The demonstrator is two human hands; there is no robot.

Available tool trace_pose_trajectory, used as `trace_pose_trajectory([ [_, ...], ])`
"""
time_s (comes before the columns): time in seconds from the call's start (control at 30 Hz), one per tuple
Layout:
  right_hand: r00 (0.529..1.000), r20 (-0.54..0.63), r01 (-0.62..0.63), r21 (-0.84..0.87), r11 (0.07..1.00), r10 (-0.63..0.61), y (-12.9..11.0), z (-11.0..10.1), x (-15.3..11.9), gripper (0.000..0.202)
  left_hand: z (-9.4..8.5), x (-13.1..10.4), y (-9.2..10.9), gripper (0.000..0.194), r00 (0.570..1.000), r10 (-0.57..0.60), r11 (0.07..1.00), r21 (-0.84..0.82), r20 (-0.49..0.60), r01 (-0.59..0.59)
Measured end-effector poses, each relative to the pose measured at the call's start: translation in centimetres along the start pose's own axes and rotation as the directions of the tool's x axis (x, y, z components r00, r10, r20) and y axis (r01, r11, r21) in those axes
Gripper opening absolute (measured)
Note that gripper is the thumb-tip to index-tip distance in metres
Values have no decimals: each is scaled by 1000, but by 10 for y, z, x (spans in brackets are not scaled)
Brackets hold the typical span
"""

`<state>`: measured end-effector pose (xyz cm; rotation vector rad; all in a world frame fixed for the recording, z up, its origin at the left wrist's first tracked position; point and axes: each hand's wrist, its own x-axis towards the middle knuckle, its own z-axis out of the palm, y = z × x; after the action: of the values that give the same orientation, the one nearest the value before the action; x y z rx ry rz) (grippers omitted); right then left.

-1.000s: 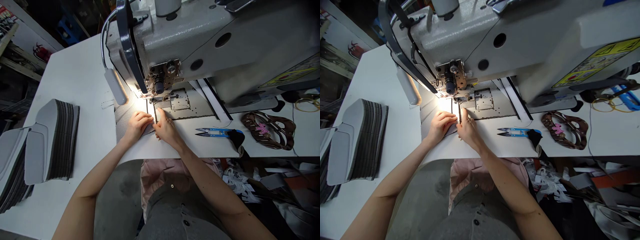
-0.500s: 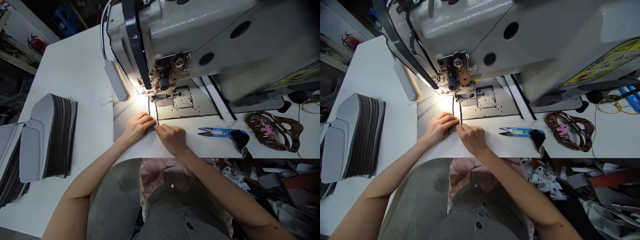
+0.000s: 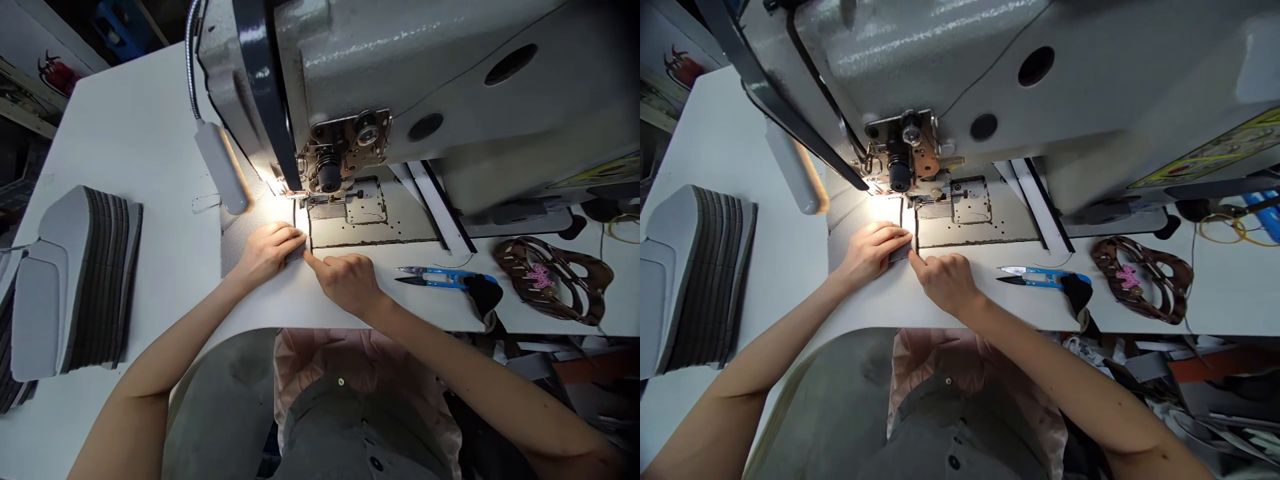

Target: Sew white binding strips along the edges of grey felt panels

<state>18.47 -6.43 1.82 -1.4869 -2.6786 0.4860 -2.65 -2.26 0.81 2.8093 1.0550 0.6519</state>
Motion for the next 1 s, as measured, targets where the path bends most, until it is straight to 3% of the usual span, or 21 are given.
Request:
trace_pose_trajectory([
  [0.2, 999, 29, -26, -13, 1000, 26, 3, -9, 11, 53, 3, 9, -13, 32, 1000, -3, 1000, 24, 27, 3],
  [0.53, 994, 67, -91, -17, 996, 92, 7, -21, 32, 50, 7, 26, -28, 34, 993, 86, 991, 113, -82, -77],
  [0.67, 994, 37, -98, -31, 995, 99, 9, -21, 39, 44, 9, 29, -33, 33, 994, 54, 991, 125, -98, -42],
  [1.0, 992, -4, -124, -59, 991, 124, 11, -12, 56, 51, 2, 14, -28, 30, 999, -18, 995, 96, -45, 22],
])
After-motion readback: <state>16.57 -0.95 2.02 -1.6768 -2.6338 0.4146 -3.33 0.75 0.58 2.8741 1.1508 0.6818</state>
